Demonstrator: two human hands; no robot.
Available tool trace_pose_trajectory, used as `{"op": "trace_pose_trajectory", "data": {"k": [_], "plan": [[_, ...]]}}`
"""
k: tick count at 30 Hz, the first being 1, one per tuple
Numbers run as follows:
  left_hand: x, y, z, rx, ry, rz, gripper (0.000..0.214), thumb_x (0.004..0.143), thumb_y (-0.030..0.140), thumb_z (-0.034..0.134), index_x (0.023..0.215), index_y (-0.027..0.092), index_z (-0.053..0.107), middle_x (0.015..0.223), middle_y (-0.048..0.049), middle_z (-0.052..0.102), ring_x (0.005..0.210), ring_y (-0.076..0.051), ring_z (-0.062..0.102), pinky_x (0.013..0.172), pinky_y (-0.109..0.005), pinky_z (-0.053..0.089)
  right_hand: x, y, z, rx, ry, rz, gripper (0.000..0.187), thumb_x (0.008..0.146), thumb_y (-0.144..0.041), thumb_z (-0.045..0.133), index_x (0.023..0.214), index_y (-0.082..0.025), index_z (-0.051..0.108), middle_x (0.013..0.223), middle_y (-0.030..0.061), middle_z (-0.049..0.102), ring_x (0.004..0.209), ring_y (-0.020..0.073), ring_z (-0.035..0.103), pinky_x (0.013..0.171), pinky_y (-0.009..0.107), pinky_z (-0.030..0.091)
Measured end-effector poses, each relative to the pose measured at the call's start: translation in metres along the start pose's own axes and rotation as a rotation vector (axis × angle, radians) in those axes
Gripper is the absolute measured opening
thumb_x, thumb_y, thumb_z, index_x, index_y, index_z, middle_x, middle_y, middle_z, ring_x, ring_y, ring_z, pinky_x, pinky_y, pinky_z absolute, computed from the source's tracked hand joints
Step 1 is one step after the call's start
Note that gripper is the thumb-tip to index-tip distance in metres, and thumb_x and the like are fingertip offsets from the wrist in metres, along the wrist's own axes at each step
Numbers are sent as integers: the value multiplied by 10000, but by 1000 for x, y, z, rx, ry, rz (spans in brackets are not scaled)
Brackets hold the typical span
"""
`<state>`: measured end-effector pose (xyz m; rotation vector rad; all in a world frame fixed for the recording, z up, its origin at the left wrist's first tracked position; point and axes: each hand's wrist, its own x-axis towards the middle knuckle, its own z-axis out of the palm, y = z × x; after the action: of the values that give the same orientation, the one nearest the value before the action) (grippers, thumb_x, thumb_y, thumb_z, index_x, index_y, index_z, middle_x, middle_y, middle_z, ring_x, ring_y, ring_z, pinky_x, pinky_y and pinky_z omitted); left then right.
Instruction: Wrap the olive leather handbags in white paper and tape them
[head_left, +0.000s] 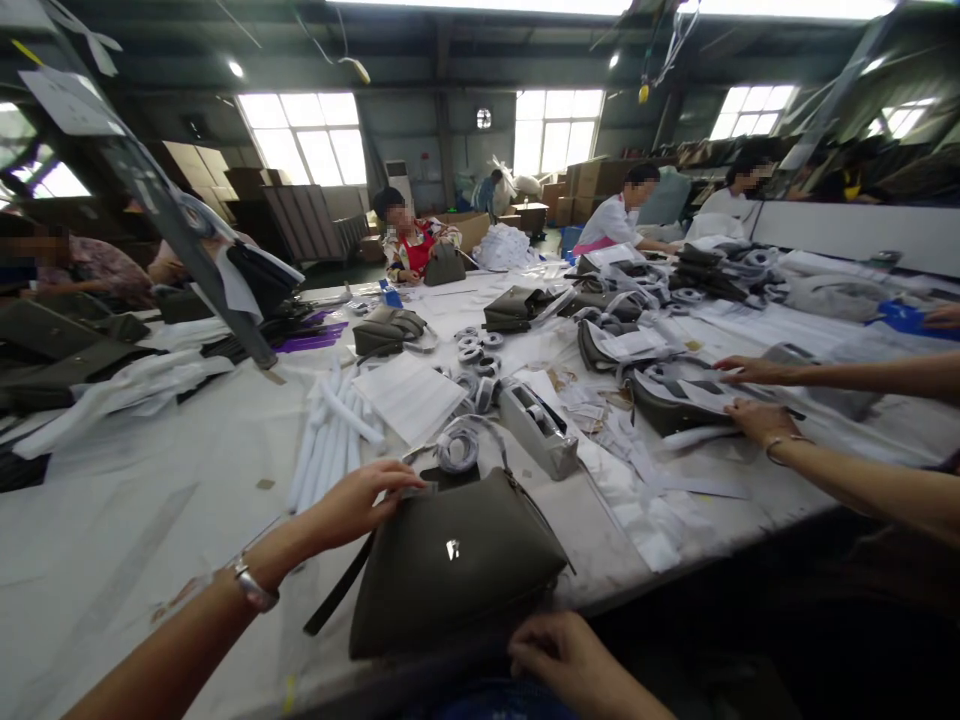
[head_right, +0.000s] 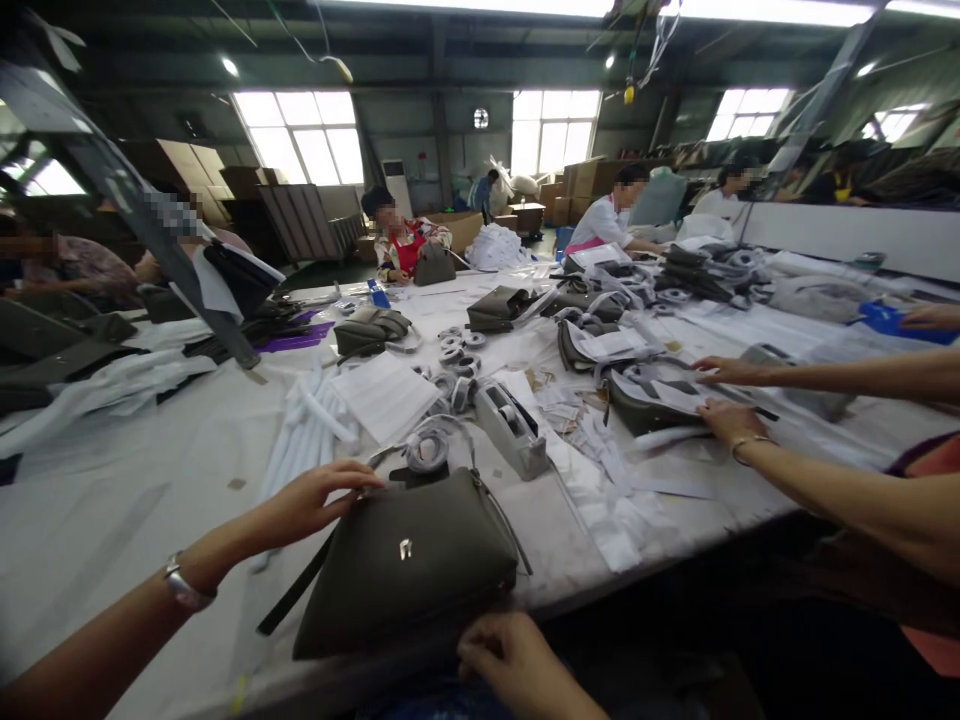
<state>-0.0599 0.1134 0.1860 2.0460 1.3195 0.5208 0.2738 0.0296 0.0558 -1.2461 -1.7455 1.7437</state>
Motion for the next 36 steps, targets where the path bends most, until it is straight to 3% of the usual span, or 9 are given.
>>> {"op": "trace_pose_trajectory", "data": {"k": [4,7,11,15,22,26,29,33,36], "plan": [[-42,-15,38,27,181,-121,352,939,402,491,1245,341,652,1332,-20,634,1257,-249,558,1102,-404,408,-10,-7,-19,-178,304,-223,210,890,-417,630,885,-283,791,867,61,762,827,279,697,824,404,544],[-68,-27,62,54,305,-234,393,925,473,512,1283,354,622,1425,-10,565,1335,-261,498,1148,-429,366,0,-14,-36,-316,496,-398,269,840,-365,710,1107,-369,749,1135,46,728,1109,329,637,1072,519,424],[-74,-48,68,115,411,-307,447,929,509,488,1310,305,599,1433,-32,560,1340,-258,495,1147,-431,370,24,-14,-48,-442,414,-399,649,768,-353,784,1376,-387,562,1508,15,456,1400,351,388,1189,563,272],[-41,-68,52,158,395,-267,424,941,493,463,1254,260,631,1334,-62,638,1269,-257,559,1099,-429,422,33,-1,-48,-543,317,-402,641,792,-289,748,1393,-378,542,1531,37,419,1395,325,406,1152,523,367],[69,-96,44,262,218,-202,501,893,433,606,1341,214,556,1367,-97,600,1226,-255,574,1059,-403,441,17,23,-42,-798,424,-724,511,836,-48,525,1271,-289,643,1529,45,411,1426,278,365,1100,461,456],[112,-108,42,333,82,-259,455,902,454,628,1251,166,586,1181,-101,662,1022,-238,652,907,-465,527,12,26,-37,-841,480,-786,484,847,-44,522,1251,-275,654,1538,46,396,1416,285,382,1084,446,474],[120,-110,33,393,71,-277,340,916,414,618,1153,169,625,1100,-70,665,953,-210,647,861,-435,535,10,27,-35,-863,486,-806,515,834,-36,506,1277,-263,639,1561,58,361,1417,306,380,1069,447,483],[108,-108,22,520,254,-324,379,929,290,561,1301,217,552,1218,-101,618,1145,-270,570,939,-440,470,12,34,-37,-928,473,-830,561,820,-59,527,1335,-270,599,1598,67,292,1421,326,371,1051,431,496],[98,-112,27,588,324,-333,359,901,180,535,1251,237,598,1134,-100,653,1147,-267,573,941,-387,459,23,48,-45,-1021,466,-816,587,829,-124,595,1389,-298,553,1612,63,262,1386,328,428,1032,400,516]]}}
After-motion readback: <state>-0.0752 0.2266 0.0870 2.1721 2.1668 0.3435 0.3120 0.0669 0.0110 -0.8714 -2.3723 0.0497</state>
